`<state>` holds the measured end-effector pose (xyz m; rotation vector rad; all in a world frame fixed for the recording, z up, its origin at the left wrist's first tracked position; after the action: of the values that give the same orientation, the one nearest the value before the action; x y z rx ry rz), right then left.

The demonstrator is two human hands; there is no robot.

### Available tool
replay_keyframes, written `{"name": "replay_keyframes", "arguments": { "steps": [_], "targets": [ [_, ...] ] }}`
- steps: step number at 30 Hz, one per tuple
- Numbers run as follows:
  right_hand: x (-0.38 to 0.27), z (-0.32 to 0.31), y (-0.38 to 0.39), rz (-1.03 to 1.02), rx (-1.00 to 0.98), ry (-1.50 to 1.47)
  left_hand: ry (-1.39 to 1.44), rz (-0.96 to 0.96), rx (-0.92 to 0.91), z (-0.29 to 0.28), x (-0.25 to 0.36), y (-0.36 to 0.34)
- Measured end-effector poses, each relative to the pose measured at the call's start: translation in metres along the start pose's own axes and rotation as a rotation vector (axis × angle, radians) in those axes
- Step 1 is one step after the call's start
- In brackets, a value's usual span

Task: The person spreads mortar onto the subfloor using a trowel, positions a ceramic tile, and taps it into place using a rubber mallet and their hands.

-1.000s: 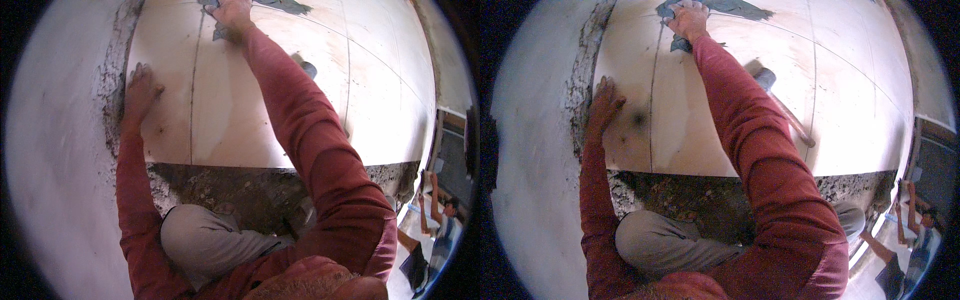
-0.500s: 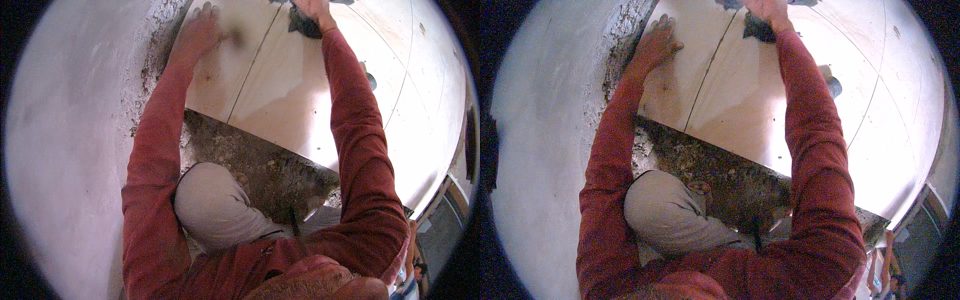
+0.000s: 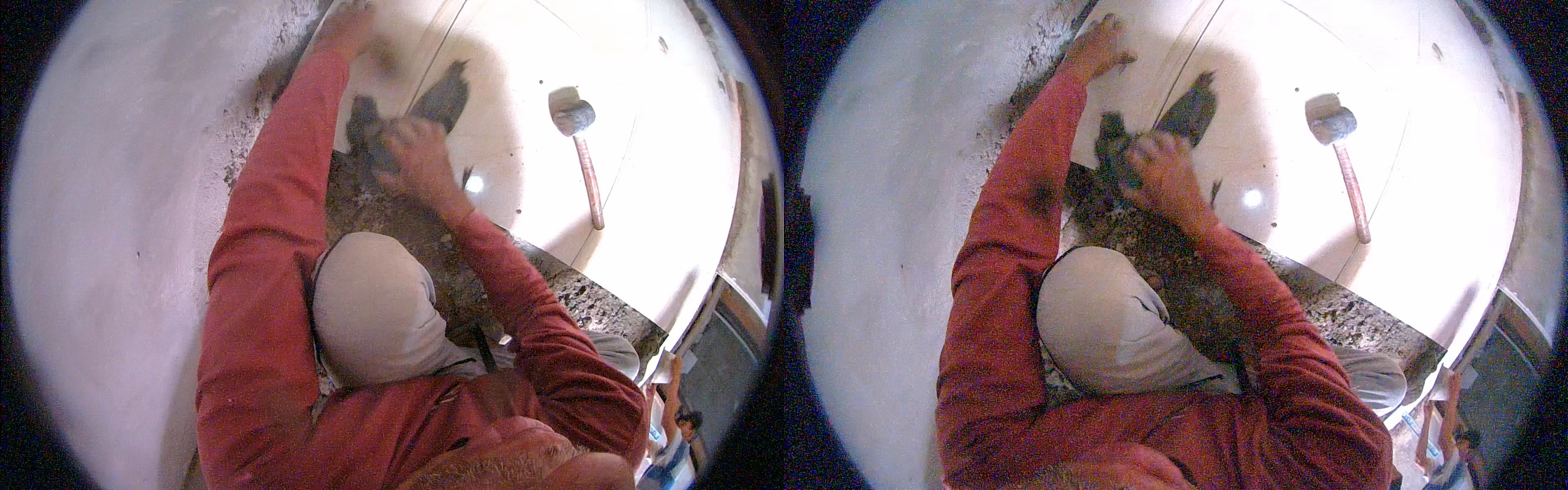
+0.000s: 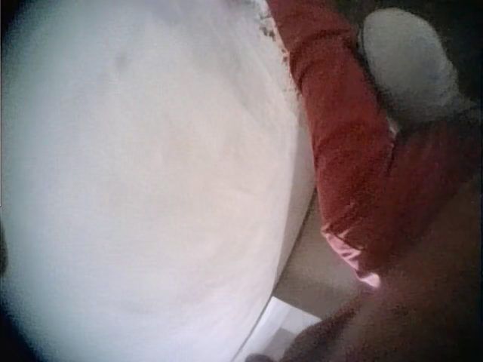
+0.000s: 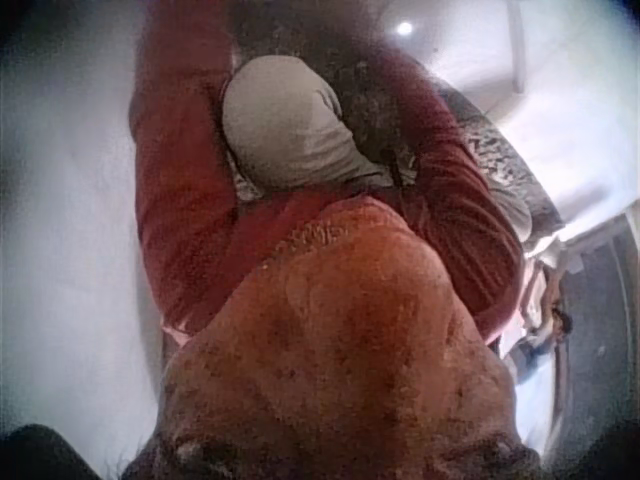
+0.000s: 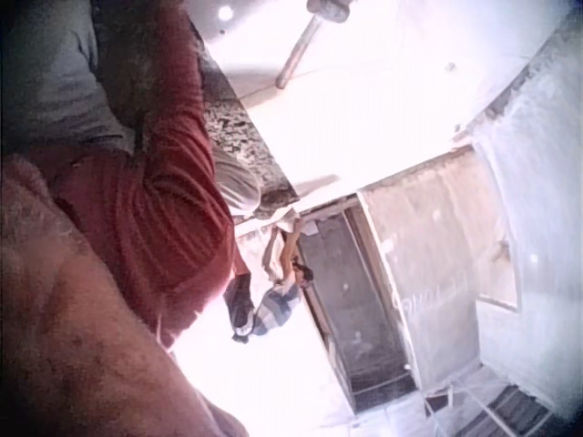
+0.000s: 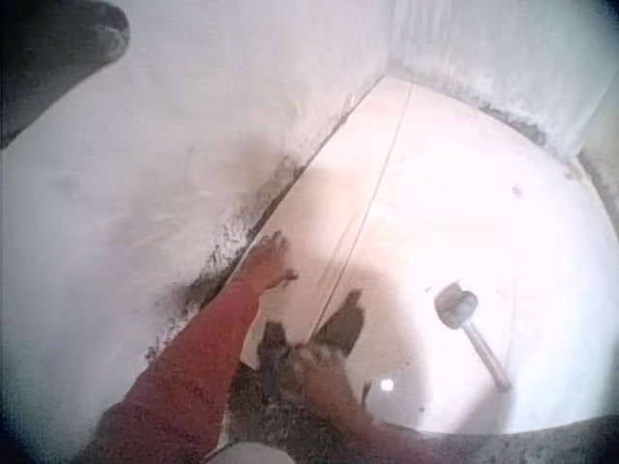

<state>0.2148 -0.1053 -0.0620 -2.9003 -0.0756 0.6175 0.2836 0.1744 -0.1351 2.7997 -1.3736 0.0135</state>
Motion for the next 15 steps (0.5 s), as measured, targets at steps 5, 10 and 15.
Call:
{"name": "replay_keyframes", "arguments": {
  "steps": [5,10,15],
  "targets": [
    [-0.013,-0.025,0.073,0.050,-0.071,-0.455,0.039,-0.073,-0.180,-0.034,0.048,0.011],
    [0.094,-0.215,0.249,0.819,0.398,-0.364,0.130,0.236,0.106,-0.033,0.138,0.033],
    [0.124,-0.402,0.295,0.704,0.258,0.241,0.236,0.396,0.267,-0.042,0.247,-0.013]
  ]
}}
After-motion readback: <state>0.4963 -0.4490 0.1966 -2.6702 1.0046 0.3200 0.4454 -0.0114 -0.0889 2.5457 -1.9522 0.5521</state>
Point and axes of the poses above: each hand's wrist, its own y-axis away from the middle knuckle, its own z-axis out of the palm, x = y × z, the point moved 8 cm from there along -y, towards the middle knuckle, and after that the axes turned 12 degrees about -z, right-handed, at the moved point
